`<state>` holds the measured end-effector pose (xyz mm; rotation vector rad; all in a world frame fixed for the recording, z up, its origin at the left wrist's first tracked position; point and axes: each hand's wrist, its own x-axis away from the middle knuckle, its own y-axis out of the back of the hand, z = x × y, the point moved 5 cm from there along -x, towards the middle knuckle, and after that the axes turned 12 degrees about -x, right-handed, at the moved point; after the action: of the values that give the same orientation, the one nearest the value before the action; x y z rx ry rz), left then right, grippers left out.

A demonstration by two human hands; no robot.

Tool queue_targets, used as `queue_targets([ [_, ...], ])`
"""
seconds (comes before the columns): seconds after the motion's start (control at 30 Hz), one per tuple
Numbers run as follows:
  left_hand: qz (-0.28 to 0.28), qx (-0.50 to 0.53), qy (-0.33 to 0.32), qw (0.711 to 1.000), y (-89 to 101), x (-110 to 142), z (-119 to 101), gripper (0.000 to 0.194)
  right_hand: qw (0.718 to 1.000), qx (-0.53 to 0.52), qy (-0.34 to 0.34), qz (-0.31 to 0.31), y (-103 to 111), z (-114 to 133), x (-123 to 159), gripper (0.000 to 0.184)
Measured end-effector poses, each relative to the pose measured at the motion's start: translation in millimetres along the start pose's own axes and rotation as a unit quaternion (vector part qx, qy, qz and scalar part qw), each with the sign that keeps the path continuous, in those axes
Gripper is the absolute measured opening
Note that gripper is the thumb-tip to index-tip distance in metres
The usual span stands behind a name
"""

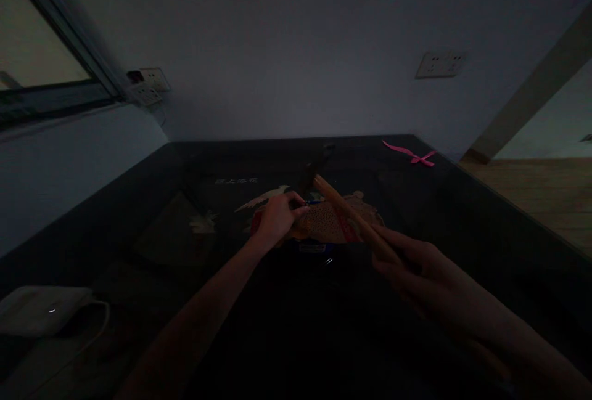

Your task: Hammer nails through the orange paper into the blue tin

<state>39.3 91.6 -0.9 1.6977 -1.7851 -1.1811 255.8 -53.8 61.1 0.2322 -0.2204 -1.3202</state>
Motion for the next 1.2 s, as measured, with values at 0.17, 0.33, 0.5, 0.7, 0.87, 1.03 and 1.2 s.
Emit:
queue_targets([
  [0.17,0.002,0.005,0.007,1.000,2.0,1.2,-2.0,0.017,0.999,0.024,-0.011,0.028,-3.1,-2.5,-5.7,0.051],
  [0.33,0.013,0.007,0.018,1.000,-0.8,-0.3,0.5,0.021,1.000,0.014,-0.016,0.017,-3.8,-5.0,-3.6,0.053],
  [0.5,0.014,0.013,0.001,1.000,-1.5,-0.3,-1.4,0.013,1.000,-0.016,-0.010,0.005,-4.7,-6.8,-3.3,0.049],
  [0.7,0.010,0.011,0.009,1.000,2.1,1.9,-5.1,0.013,0.999,-0.026,-0.034,0.012,-5.2,-8.1,-2.9,0.051],
  [0.87,0.013,0.003,0.013,1.000,3.0,2.1,-5.0,0.014,1.000,-0.003,-0.006,-0.002,-4.8,-4.5,-3.3,0.050],
  [1.03,0.010,-0.002,0.005,1.000,1.5,1.2,-4.4,0.015,1.000,-0.002,-0.019,0.009,-4.7,-9.7,-2.2,0.053],
  [1.2,0.011,0.016,0.007,1.000,0.1,1.3,-3.5,0.013,0.999,-0.020,-0.039,0.026,-7.1,-11.3,-1.7,0.056],
])
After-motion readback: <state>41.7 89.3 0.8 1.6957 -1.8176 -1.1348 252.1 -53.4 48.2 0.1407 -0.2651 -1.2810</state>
